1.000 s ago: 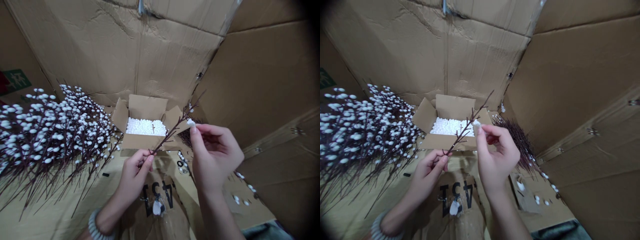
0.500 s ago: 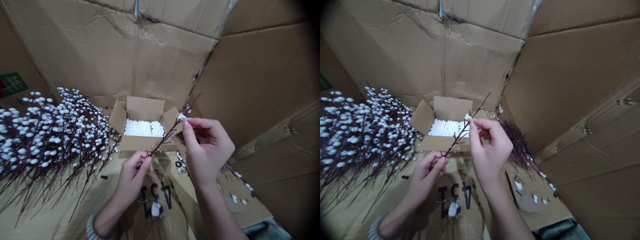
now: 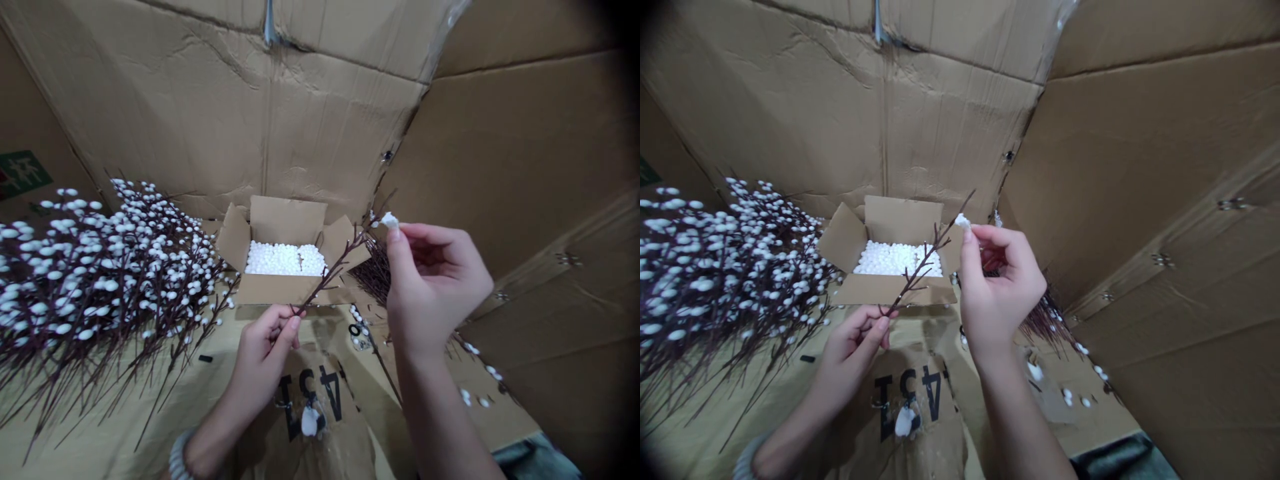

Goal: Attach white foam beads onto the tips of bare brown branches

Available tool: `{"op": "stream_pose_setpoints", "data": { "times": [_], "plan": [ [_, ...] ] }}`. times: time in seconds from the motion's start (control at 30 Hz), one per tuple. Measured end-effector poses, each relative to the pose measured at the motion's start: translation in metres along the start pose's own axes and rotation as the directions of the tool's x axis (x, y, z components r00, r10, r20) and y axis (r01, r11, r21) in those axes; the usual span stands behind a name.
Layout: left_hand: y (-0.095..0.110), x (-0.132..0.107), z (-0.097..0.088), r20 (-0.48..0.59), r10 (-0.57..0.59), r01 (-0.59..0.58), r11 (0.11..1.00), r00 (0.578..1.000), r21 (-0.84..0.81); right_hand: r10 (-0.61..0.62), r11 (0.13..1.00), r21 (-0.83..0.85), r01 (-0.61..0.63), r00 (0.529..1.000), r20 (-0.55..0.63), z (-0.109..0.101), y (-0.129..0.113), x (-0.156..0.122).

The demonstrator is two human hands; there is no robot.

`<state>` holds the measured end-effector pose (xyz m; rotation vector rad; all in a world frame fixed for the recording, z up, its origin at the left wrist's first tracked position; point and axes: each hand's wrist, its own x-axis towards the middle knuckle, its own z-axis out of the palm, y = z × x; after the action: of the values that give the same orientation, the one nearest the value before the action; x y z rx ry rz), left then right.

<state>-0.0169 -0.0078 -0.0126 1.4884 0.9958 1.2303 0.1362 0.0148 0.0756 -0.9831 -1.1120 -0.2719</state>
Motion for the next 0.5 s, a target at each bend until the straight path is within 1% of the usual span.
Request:
{"op": "stream_pose_setpoints", "data": {
  "times": [0.23,0.4,0.5],
  "plan": [
    [-0.0011,0.0001,-0.0004,-0.003,0.005,-0.005,1.000,1.000,0.005,-0.026,0.999,-0.048,0.026,1.000,0.013,0.0033,0.0063,0.0067],
    [-0.0008,-0.0005,-0.0009,-0.001,0.010,-0.010,1.000,1.000,0.016,-0.031,0.999,-0.036,0.032,0.999,0.022,0.0037,0.0066,0.0075],
    [-0.0012,-0.0006,-0.0009,-0.002,0.020,-0.020,1.000,1.000,0.017,-0.022,0.999,-0.034,0.022,1.000,-0.012,0.0029,0.0066,0.0079]
  ]
}}
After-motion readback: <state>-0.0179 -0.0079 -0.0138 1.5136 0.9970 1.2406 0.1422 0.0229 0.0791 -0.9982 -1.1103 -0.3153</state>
